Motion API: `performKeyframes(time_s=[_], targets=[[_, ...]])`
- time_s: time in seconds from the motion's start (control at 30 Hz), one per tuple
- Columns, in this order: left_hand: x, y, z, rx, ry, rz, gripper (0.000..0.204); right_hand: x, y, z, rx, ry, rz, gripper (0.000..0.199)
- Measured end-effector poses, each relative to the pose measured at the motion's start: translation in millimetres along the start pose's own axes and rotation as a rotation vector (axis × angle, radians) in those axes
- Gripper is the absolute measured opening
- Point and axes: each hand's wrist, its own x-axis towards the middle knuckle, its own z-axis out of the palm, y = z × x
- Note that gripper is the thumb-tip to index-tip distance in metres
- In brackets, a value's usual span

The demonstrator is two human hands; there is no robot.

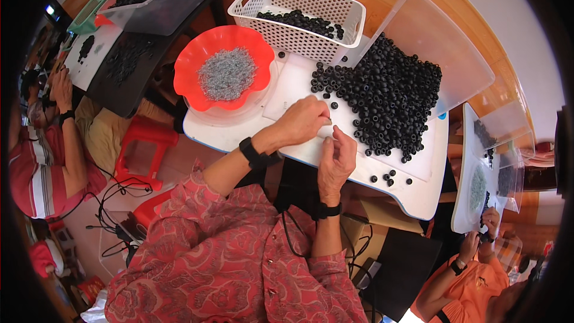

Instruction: Insert small silver pins into small black plastic components at a workstation.

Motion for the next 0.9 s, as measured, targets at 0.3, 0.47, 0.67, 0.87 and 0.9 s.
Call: performKeyframes(time_s=[0.3, 0.47, 0.67, 0.87, 0.9], targets=[[-35.6, -4.8, 11.9, -0.683, -0.237, -0.390, 0.026, -3.5, 7.0, -3.3, 0.171, -0.131, -0.070, 0.034], [-35.9, -14.8, 16.0, -0.797, -0.270, -0.415, 0.027, -4.3, 8.7, -2.5, 0.252, -0.091, 0.029, 0.035], [-37.5, -17.6, 14.4, -0.870, -0.285, -0.429, 0.028, -1.6, 3.1, -5.2, 0.153, -0.148, -0.039, 0.032], [-41.5, -14.1, 20.3, -0.854, -0.239, -0.413, 0.030, -1.7, 4.9, -6.6, 0.139, -0.162, -0.064, 0.023], [-42.0, -9.3, 19.3, -0.838, -0.226, -0.414, 0.030, -2.4, 6.6, -6.0, 0.139, -0.164, -0.065, 0.023]])
